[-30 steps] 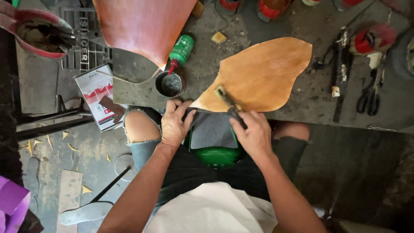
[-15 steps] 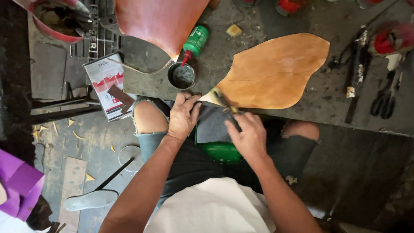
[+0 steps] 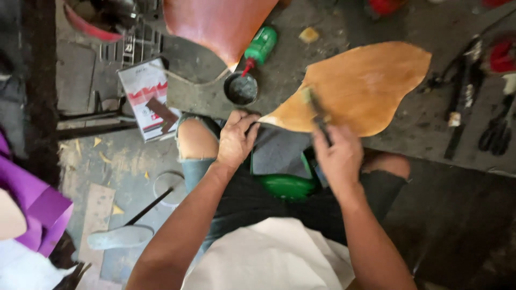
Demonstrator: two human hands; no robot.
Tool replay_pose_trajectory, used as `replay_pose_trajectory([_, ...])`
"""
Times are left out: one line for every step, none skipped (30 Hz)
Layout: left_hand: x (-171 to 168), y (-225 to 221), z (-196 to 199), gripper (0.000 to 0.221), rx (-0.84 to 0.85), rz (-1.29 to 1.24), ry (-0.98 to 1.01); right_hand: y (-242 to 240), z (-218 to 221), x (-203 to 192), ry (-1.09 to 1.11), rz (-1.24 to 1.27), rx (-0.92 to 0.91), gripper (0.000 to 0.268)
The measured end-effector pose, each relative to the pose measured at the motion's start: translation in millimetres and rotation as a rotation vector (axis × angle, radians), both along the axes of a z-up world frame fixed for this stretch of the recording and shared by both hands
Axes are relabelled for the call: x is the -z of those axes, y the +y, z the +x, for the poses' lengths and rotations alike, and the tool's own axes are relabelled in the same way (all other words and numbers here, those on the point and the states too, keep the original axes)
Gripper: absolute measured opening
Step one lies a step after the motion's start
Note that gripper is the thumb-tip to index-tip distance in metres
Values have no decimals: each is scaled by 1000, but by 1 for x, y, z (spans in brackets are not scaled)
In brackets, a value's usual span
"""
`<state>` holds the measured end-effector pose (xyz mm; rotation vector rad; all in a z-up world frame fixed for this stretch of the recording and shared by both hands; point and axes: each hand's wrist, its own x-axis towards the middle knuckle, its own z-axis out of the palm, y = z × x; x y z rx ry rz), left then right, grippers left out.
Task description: Applying adhesive to a leather component using a brush on a repair bench.
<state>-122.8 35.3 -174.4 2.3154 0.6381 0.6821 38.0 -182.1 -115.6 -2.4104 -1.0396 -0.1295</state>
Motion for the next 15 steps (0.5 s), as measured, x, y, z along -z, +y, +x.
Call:
replay_pose_trajectory([1, -1, -3, 16, 4, -1, 5, -1, -8, -6, 5, -1, 4, 29])
replay_pose_trajectory([1, -1, -5, 17, 3, -3, -5, -2, -14, -12, 32, 30, -28, 23])
replay_pose_trajectory([3, 1, 1, 17, 7, -1, -28, -1, -14, -19, 46, 67, -57, 18])
replay_pose_trajectory([8, 6, 1, 17, 16, 4, -37, -7, -18, -15, 36, 71, -48, 18])
replay_pose_trajectory([14, 6, 0, 17, 23, -1, -37, -16, -24, -12, 65, 57, -71, 18])
replay_pose_trajectory([20, 8, -2, 17, 30, -6, -38, -25, -31, -7, 93, 43, -94, 22])
replay_pose_trajectory([15, 9, 1, 17, 28, -10, -35, -36, -21, -3, 97, 39, -96, 22])
replay_pose_trajectory([10, 10, 3, 16, 48, -6, -28, -46, -12, 1, 39, 53, -3, 14])
replay_pose_trajectory([4, 9, -2, 16, 65, -5, -10, -58, -8, 5, -8, 64, 88, 10])
replay_pose_trajectory([4, 3, -10, 16, 60, -13, 6, -67, -15, 7, 7, 56, 84, 10])
replay_pose_trajectory([5, 6, -6, 16, 60, -16, -11, -67, -14, 12, -47, 78, 151, 14])
replay_pose_trajectory([5, 9, -1, 16, 61, -19, -27, -68, -11, 16, -101, 100, 218, 21])
replay_pose_trajectory([3, 11, 1, 16, 65, -13, -32, -54, -21, 14, -105, 106, 222, 21])
replay_pose_trajectory([3, 13, 4, 18, 74, -49, -51, -39, -32, 12, -48, 106, 164, 20])
replay_pose_trajectory([2, 10, -1, 20, 76, -93, -58, -28, -48, 10, 20, 99, 99, 19])
